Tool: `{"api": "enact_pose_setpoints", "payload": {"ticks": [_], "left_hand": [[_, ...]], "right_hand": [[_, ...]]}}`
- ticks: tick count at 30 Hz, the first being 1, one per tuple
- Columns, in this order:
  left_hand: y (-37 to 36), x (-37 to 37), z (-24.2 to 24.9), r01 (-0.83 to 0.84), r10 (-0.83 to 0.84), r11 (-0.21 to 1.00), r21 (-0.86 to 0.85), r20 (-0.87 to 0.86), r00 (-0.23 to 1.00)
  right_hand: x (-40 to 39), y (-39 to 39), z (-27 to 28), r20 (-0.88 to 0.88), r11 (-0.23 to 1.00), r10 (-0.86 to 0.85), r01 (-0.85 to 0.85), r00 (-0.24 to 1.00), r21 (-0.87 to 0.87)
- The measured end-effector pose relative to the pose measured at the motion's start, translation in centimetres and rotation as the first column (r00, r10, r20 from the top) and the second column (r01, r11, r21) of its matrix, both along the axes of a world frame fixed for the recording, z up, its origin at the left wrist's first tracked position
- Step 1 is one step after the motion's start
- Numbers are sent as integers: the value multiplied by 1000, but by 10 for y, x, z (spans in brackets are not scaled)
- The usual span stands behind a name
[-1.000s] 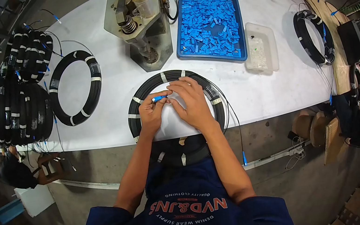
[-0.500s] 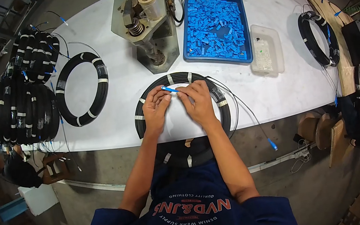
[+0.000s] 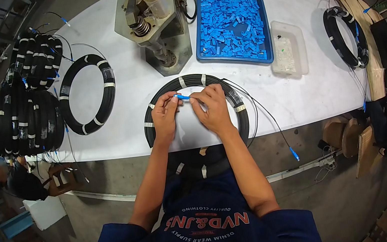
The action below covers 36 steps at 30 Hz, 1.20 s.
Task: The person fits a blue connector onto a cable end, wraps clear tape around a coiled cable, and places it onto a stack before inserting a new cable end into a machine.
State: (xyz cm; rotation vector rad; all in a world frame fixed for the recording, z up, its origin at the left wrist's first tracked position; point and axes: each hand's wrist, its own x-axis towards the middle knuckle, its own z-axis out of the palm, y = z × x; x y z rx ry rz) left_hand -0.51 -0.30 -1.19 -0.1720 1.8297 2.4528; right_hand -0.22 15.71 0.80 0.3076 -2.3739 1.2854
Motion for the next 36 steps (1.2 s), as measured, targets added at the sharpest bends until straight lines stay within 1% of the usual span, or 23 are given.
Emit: {"api": "enact_pose_setpoints", "payload": {"ticks": [3, 6, 8, 11, 15, 17, 21, 26, 31, 33, 36], "left_hand": [[0, 1, 1, 8, -8, 1000, 1, 21, 1000], [-1, 1, 1, 29, -29, 1000, -7, 30, 999], [0, 2, 3, 28, -29, 999, 34, 25, 999], [-2, 1, -2, 61, -61, 997, 43, 3, 998], [0, 2, 3, 45, -47, 997, 64, 34, 998], [-2, 3, 0, 74, -74, 997, 2, 35, 997], [-1, 2, 0, 60, -60, 998, 15, 5, 998], [-1, 2, 3, 59, -61, 998, 29, 57, 997], [-2, 2, 2, 76, -78, 997, 36, 55, 995], [-2, 2, 0, 83, -84, 996, 31, 53, 995], [-3, 2, -2, 78, -79, 997, 24, 45, 996]], "right_hand": [[0, -1, 0, -10, 1000, -5, 5, 1000, -14], [2, 1, 2, 15, 1000, 6, -6, 1000, 3], [2, 1, 0, 17, 1000, 2, -2, 1000, -2], [2, 1, 0, 15, 1000, -3, 3, 1000, -1], [3, -1, -1, 4, 1000, -14, 14, 1000, 20], [3, -1, 0, 2, 1000, -15, 15, 1000, 21], [2, -1, -2, -10, 1000, -21, 21, 1000, 16], [2, -1, -2, -13, 999, -20, 20, 1000, 25], [2, -1, -2, -13, 999, -22, 22, 1000, 28], [3, -1, -2, 15, 998, -29, 29, 999, 51], [3, -1, -2, 2, 997, -44, 44, 999, 64]]}}
